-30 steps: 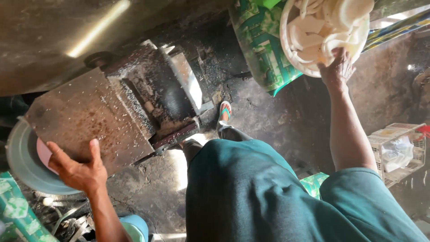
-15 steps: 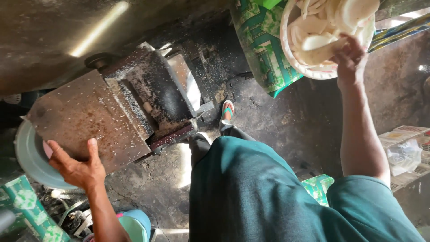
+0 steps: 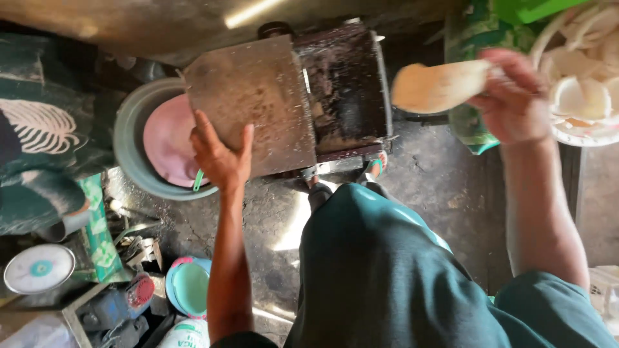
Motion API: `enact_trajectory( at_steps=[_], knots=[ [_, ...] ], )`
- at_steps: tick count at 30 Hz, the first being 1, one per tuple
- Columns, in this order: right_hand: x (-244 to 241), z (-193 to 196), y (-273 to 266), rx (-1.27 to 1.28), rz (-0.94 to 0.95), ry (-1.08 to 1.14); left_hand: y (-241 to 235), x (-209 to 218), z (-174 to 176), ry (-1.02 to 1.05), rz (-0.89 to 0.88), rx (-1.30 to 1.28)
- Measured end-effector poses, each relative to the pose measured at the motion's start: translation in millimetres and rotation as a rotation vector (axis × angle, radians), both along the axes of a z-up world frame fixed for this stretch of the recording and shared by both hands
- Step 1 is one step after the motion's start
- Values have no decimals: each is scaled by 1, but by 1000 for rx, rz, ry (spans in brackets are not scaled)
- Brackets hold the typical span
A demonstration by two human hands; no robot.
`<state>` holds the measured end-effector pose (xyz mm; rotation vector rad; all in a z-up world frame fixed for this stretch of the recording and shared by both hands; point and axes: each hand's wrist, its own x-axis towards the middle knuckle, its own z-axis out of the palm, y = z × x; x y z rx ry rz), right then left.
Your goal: The person grates multiple pieces of cassava on a manual grater, holding each piece with one hand and pressing it against the grating surface while the other hand stabilizes the grater. Shredded cassava falls into a basin below. Another person briefly appears and adjusts a basin nearby.
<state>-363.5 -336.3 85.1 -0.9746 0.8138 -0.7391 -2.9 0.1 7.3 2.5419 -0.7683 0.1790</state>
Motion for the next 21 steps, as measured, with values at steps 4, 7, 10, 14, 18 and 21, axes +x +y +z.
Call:
enact_trajectory(
  at_steps=[4, 7, 10, 14, 18, 21],
  knots=[
    [98, -10, 47, -245, 322, 115, 2, 3, -11, 58, 76, 123],
    [143, -31, 65, -437, 373, 305, 4, 3, -10, 48, 53, 110],
    [165, -77, 65, -688, 331, 471, 2, 3, -4, 81, 50, 124],
    [179, -99, 63, -988, 339, 521, 3, 4, -5, 72, 56, 137],
    [188, -107, 65, -1098, 414, 674, 1, 5, -6, 28, 47, 170],
    [195, -101, 72, -1093, 425, 721, 3, 4, -5, 16, 59, 207]
  ],
)
